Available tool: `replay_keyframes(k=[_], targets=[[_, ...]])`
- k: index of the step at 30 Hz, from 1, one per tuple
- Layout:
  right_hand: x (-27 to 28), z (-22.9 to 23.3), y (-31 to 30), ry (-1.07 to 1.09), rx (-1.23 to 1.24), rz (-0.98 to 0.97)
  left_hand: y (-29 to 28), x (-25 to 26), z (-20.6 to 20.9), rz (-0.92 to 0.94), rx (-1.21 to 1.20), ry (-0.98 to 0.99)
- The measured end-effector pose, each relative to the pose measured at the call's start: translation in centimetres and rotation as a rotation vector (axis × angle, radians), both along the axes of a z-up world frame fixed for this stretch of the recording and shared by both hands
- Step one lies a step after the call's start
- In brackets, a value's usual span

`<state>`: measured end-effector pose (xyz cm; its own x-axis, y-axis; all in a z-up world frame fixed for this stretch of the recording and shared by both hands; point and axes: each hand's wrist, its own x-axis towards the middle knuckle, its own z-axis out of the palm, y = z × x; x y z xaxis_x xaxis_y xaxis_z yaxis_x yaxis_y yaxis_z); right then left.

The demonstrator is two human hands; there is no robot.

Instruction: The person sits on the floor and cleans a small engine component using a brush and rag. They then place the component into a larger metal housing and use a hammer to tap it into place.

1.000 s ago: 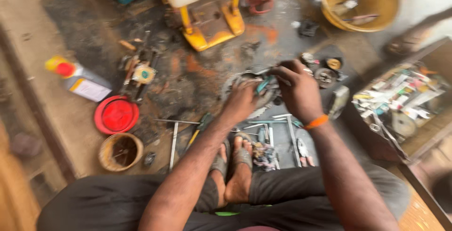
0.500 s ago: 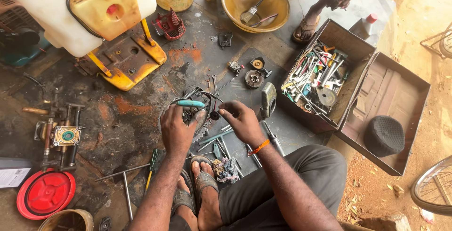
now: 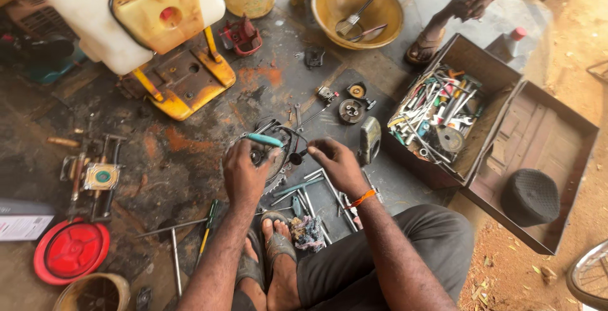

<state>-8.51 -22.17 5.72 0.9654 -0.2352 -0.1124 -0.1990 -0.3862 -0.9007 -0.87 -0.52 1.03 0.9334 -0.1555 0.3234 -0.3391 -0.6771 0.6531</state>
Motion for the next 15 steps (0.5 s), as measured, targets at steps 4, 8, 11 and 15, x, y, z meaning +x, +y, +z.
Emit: replay_keyframes(k=[4,8,11,15], targets=[[0.2,-1.5,-1.5,-0.022,0.111,-0.015,0.9,-0.5,1.3,-0.226,-0.063,-0.141],[0.6,-1.9,-1.8,-0.047,0.195,-0.017,1.2,-0.5,1.2,-0.145,-0.106,0.028],[0.7,-1.5,-1.5,0.057,0.149,-0.026,0.1,0.1,1.0,-0.071,-0.035,0.061],[0.3,-0.7,-1.0,0.080,0.148,-0.004,0.7,0.3,1.5,-0.134,0.039,0.060]])
